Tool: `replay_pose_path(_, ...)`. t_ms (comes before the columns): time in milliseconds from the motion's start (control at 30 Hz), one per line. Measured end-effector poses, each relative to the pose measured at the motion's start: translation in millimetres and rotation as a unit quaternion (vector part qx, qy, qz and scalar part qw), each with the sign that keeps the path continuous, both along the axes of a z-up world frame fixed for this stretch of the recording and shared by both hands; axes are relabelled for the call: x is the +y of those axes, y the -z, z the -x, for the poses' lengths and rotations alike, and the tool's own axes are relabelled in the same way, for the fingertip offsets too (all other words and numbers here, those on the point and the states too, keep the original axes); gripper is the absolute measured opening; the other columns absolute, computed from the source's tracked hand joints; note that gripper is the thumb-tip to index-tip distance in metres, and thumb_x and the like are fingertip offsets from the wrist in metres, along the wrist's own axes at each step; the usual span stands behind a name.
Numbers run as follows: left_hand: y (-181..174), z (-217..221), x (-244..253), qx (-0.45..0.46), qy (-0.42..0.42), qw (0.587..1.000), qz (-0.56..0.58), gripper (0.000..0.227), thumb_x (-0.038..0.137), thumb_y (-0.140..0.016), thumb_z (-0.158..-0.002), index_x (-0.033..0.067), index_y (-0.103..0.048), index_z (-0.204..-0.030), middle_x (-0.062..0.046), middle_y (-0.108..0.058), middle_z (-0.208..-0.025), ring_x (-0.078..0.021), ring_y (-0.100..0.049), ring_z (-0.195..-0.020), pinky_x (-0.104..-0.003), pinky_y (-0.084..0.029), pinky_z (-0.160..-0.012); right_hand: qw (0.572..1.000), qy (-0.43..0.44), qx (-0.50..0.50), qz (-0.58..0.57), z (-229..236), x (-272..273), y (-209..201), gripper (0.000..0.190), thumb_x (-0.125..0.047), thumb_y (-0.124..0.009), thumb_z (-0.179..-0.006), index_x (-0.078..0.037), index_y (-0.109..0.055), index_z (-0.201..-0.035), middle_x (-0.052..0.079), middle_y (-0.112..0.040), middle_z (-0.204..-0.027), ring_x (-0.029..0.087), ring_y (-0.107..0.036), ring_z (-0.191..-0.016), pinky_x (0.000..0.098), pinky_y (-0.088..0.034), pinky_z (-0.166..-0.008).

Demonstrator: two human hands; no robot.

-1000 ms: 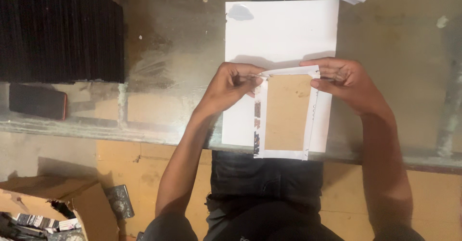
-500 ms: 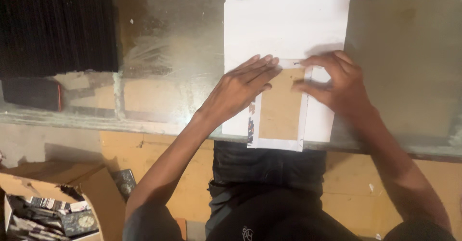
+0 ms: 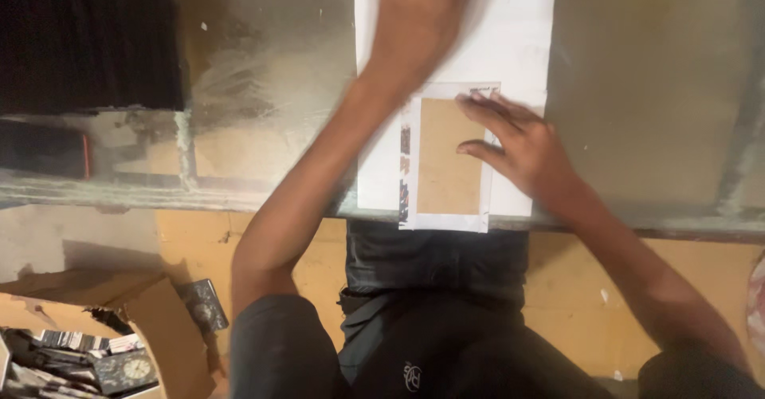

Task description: The person assembles diaries by placing a printed cover sheet over a blank white sheet, folding the edges over a central cardboard insert, and stacking the finished units. The person handles the covers, white sheets, and cardboard inserts by hand, repeating the folding and stacking process.

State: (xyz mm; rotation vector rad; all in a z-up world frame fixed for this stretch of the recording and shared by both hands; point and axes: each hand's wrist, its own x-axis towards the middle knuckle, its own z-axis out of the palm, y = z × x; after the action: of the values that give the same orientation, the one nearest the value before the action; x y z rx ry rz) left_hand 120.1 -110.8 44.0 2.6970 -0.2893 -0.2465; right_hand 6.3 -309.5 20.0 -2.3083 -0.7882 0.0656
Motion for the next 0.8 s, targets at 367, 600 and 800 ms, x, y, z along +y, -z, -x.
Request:
replay_pose_path(367,84,2,-35,-0.187,0.185,0.945,0.192,0.058,0.012,-0.065,-0.106,0.0062,-0.041,-0.158,-0.016,-0.032,-0.165,-0.0379,-0.027,-0.157,-0.053,-0.025,-0.133,0.983,0.152,-0.099,-0.008,23,-14,59,0.120,-0.048,-0.096,-0.077,-0.010,-0.019,-0.162,0.025,-0.019,-0.166,0.045,-0.028,-0.152,0.0603,-0.033,-0.125)
replay_pose_path(600,57,3,-75,-0.390,0.254,0.879,0.107,0.054,0.005,-0.059,-0.094,0.0216,-0.049,-0.144,-0.014,-0.043,-0.156,-0.0349,-0.039,-0.146,-0.045,-0.039,-0.123,0.970,0.218,-0.103,0.027,15,-10,51,0.152,-0.060,-0.099,-0.074,-0.004,0.009,-0.164,0.033,0.014,-0.166,0.051,0.008,-0.158,0.0689,-0.006,-0.134)
replay_pose_path(800,24,24,-31,0.116,0.005,0.984,0.135,0.034,0.028,-0.051,-0.110,0.0171,-0.051,-0.142,-0.018,-0.077,-0.099,-0.0357,-0.072,-0.104,-0.045,-0.055,-0.088,0.981,0.189,0.033,0.043,68,15,28,0.150,-0.066,-0.090,-0.060,0.002,-0.002,-0.160,0.030,0.002,-0.168,0.054,0.001,-0.157,0.0698,0.000,-0.125)
